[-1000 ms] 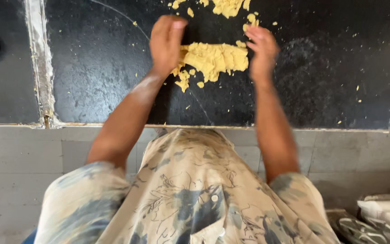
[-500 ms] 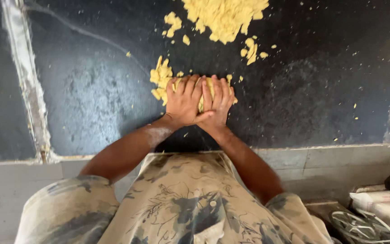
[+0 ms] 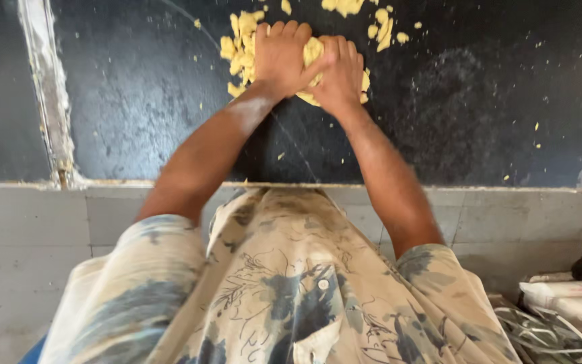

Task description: The person gathers scraps of yellow dough on a dark surface and kneads them together by hand into a smooth log.

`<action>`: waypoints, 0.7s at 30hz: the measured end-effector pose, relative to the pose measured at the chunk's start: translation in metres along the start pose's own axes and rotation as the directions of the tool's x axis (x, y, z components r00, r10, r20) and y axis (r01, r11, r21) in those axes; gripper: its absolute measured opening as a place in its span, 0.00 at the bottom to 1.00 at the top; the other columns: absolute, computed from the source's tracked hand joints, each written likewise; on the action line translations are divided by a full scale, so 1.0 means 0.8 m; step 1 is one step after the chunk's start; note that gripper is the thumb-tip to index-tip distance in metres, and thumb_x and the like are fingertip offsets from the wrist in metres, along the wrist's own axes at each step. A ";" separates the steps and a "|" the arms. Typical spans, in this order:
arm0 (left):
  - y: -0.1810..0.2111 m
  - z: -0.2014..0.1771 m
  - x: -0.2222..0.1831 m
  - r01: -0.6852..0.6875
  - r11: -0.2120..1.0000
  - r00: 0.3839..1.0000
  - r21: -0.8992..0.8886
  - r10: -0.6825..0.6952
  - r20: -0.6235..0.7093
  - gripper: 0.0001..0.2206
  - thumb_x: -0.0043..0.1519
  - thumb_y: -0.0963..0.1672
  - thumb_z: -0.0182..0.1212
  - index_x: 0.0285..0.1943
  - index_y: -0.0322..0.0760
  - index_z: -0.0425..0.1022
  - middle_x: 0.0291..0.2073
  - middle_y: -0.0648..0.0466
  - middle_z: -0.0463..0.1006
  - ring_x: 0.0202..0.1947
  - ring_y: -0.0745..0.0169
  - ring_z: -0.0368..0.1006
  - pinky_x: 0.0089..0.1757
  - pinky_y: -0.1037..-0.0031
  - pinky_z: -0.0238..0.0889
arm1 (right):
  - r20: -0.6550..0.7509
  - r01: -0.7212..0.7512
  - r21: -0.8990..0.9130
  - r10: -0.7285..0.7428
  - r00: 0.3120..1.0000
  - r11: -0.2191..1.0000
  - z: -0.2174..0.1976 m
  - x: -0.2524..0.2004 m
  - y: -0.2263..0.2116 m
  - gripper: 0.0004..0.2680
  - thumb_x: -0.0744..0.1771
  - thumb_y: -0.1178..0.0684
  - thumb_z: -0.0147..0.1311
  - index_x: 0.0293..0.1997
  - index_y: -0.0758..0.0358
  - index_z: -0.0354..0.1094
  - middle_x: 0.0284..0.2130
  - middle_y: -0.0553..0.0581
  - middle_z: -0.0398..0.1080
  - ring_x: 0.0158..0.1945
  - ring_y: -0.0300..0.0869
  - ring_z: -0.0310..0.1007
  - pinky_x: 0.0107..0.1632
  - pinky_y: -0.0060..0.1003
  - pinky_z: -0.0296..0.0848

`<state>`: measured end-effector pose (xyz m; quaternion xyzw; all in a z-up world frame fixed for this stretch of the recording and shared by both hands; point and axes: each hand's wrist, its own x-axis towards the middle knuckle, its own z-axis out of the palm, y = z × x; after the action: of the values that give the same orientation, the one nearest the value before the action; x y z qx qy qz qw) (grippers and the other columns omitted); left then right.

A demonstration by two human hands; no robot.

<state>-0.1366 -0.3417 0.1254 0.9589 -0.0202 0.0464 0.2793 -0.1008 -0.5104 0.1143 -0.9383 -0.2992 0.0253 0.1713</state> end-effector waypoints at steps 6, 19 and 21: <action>0.014 -0.011 -0.161 -0.350 0.922 0.896 0.168 0.382 -0.228 0.46 0.60 0.69 0.47 0.67 0.27 0.66 0.68 0.40 0.61 0.68 0.40 0.57 0.61 0.47 0.47 | -0.040 0.328 -0.052 -0.330 0.943 0.943 -0.036 -0.137 -0.047 0.33 0.59 0.39 0.69 0.69 0.63 0.59 0.68 0.70 0.55 0.72 0.64 0.48 0.68 0.66 0.44; -0.006 0.027 -0.112 -0.256 0.831 0.927 -0.494 0.067 -0.368 0.17 0.67 0.49 0.60 0.58 0.35 0.79 0.64 0.39 0.75 0.70 0.30 0.63 0.66 0.51 0.53 | -0.388 0.302 0.468 -0.114 0.915 0.830 -0.015 -0.101 -0.008 0.17 0.72 0.53 0.48 0.70 0.68 0.63 0.67 0.64 0.67 0.74 0.54 0.64 0.76 0.46 0.59; -0.008 0.009 -0.131 -0.214 0.846 0.973 -0.489 0.140 -0.184 0.23 0.64 0.52 0.60 0.63 0.36 0.76 0.65 0.39 0.73 0.71 0.31 0.61 0.68 0.47 0.45 | -0.167 0.306 0.268 -0.268 0.949 0.914 -0.047 -0.118 -0.010 0.21 0.68 0.46 0.57 0.68 0.63 0.64 0.66 0.63 0.67 0.72 0.57 0.63 0.74 0.49 0.59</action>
<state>-0.2395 -0.3389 0.1055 0.8402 -0.1001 0.1327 0.5161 -0.1770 -0.5696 0.1473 -0.8485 -0.4153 -0.0163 0.3276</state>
